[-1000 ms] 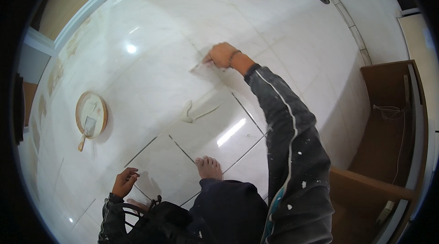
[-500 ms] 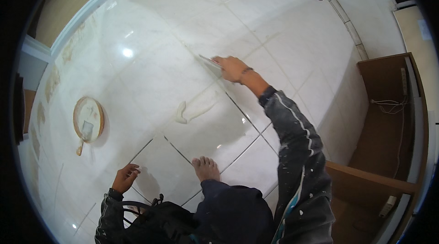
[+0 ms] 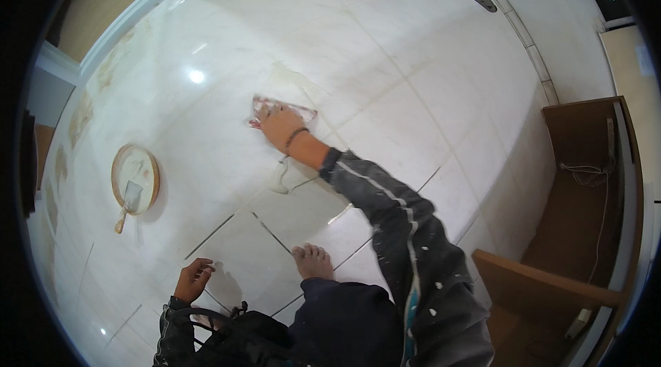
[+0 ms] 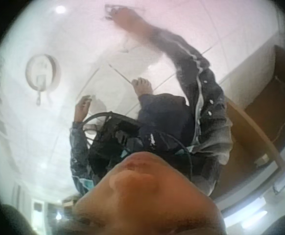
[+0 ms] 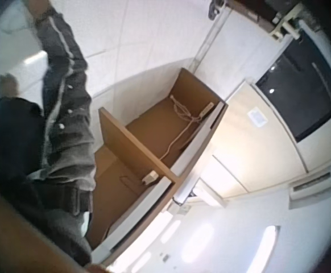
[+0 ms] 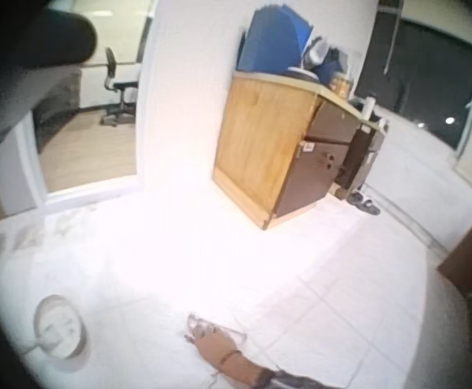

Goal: The person applies a white grout or filler mixture into the gaps between floor tiles using a putty knife and their hands.

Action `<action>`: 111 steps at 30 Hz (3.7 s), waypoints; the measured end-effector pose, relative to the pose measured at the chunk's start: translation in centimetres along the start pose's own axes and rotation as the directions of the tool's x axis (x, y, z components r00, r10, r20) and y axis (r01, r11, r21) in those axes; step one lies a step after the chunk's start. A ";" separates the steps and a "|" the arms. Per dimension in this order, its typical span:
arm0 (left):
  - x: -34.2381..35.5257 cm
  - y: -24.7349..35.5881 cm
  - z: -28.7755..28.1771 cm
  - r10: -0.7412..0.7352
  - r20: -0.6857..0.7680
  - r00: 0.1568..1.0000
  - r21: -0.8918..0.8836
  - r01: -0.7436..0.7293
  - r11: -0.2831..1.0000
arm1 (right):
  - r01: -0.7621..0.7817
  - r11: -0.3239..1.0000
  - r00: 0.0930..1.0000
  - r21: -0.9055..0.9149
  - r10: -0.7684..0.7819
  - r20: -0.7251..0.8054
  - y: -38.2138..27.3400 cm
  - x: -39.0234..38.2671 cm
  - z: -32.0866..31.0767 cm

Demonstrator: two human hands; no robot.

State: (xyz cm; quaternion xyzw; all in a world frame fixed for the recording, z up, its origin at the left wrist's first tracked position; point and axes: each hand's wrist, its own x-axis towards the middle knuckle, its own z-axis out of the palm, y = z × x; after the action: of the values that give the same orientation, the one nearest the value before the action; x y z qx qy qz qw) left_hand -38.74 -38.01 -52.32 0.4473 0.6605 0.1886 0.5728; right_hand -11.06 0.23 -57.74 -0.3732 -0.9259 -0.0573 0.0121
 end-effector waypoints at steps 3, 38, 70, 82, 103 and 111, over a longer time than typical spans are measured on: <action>-1.5 0.8 -0.7 -0.045 -0.006 0.999 0.035 0.045 0.998 | -0.059 0.982 0.927 0.182 -0.014 0.374 1.4 1.3 -9.0; -8.5 1.0 -14.7 -0.127 0.026 0.992 0.586 0.088 0.805 | -0.201 0.927 0.919 0.317 0.067 0.387 10.1 -11.8 -8.2; -28.3 -7.0 -4.5 -0.470 -0.214 0.856 -0.065 0.468 0.881 | -0.320 0.929 0.876 0.187 0.215 0.432 9.8 8.9 -9.0; -26.2 -5.7 -5.5 -0.433 -0.192 0.881 -0.044 0.433 0.901 | 0.046 0.953 0.892 0.299 -0.174 0.417 7.2 -0.1 -9.7; -26.1 -5.2 -5.8 -0.408 -0.264 0.874 -0.025 0.416 0.909 | 0.204 0.894 0.951 0.400 -0.278 0.137 2.6 -9.0 -11.6; -24.4 -4.5 -5.8 -0.373 -0.195 0.907 0.026 0.385 0.923 | -0.118 0.935 0.969 0.333 0.035 0.245 8.3 -6.6 -6.6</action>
State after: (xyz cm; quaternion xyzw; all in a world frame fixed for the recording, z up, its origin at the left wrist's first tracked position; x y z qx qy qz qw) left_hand -47.21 -58.55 -39.86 0.3088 0.7911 0.0935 0.5197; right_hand -0.68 0.90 -50.80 -0.4053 -0.9011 0.1511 -0.0301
